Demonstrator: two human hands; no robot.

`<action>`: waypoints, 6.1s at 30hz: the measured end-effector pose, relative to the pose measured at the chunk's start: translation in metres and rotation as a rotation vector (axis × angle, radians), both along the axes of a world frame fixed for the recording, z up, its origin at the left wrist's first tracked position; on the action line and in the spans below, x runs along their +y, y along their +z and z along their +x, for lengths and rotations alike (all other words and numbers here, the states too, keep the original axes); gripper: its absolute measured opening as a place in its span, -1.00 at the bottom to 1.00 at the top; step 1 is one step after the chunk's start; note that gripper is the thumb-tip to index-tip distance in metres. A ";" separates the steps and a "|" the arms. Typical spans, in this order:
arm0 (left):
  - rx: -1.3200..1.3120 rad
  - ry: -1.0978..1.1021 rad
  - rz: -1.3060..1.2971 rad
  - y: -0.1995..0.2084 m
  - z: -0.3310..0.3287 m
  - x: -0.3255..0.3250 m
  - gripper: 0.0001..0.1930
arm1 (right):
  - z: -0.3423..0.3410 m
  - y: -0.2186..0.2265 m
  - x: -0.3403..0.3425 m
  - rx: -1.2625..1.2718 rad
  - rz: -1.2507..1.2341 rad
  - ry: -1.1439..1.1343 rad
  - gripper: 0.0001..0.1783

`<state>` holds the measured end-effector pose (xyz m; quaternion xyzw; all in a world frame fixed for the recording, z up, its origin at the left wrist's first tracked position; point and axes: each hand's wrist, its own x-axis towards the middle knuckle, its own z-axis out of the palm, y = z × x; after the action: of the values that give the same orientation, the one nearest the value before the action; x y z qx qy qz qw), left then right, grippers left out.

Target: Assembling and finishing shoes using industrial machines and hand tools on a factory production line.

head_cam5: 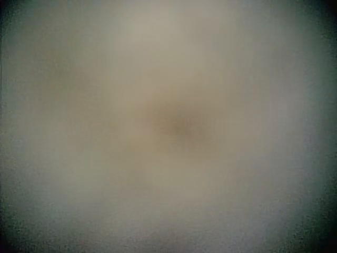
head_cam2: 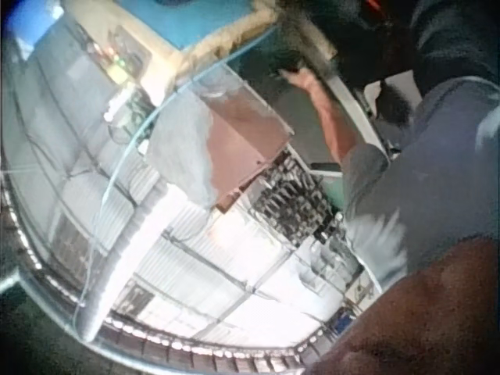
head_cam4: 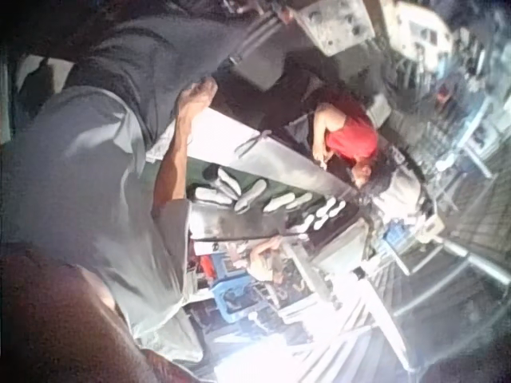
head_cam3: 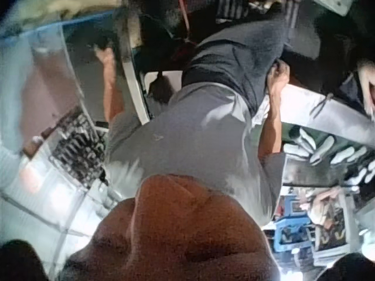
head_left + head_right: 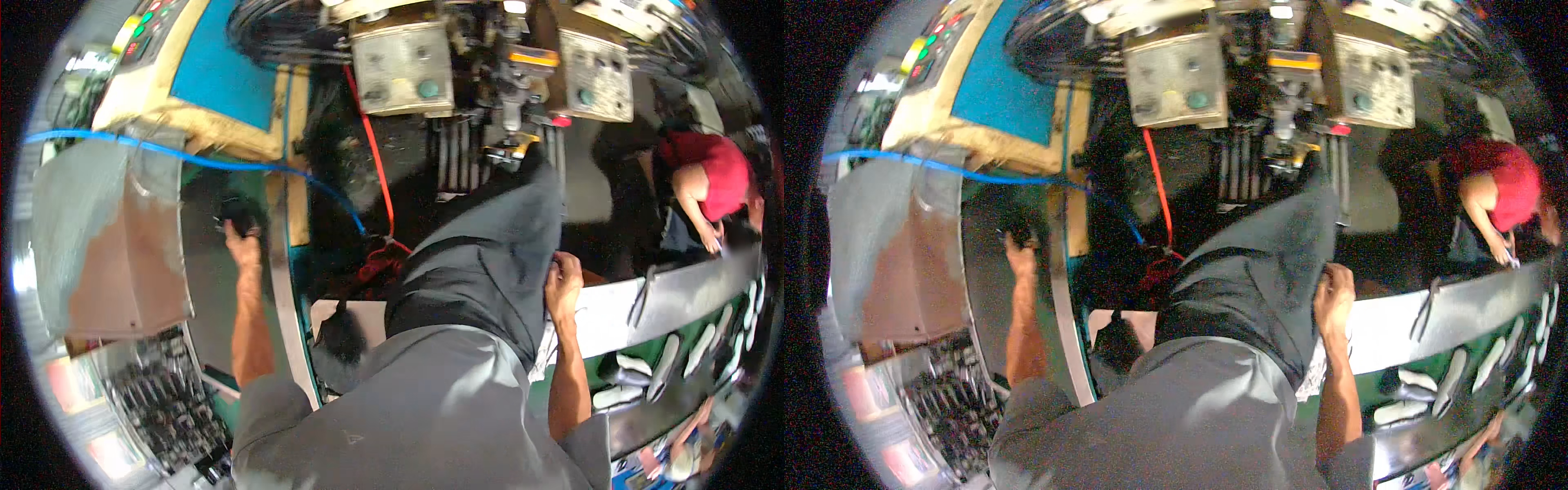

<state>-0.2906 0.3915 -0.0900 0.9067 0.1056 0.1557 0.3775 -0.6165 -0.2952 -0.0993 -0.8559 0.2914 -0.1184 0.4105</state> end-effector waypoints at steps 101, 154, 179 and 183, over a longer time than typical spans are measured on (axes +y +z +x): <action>0.647 -1.572 -0.666 0.114 -0.124 -0.571 -0.40 | 0.014 0.130 0.017 -0.231 0.245 -0.085 -0.04; 1.227 -1.168 -1.211 0.048 -0.128 -0.583 -0.44 | 0.013 0.069 -0.040 -0.220 0.834 -0.068 0.01; 0.911 -1.207 -1.048 0.037 -0.163 -0.593 -0.31 | 0.015 0.060 -0.027 -0.418 1.207 -0.147 -0.15; 1.010 -1.163 -1.059 0.035 -0.168 -0.588 -0.27 | 0.012 0.056 -0.017 -0.363 1.145 -0.193 -0.05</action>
<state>-0.4590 -0.1966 -0.0546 0.4871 -0.1560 -0.5387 0.6695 -0.6041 -0.3119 -0.0437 -0.4349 0.3103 -0.1238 0.8362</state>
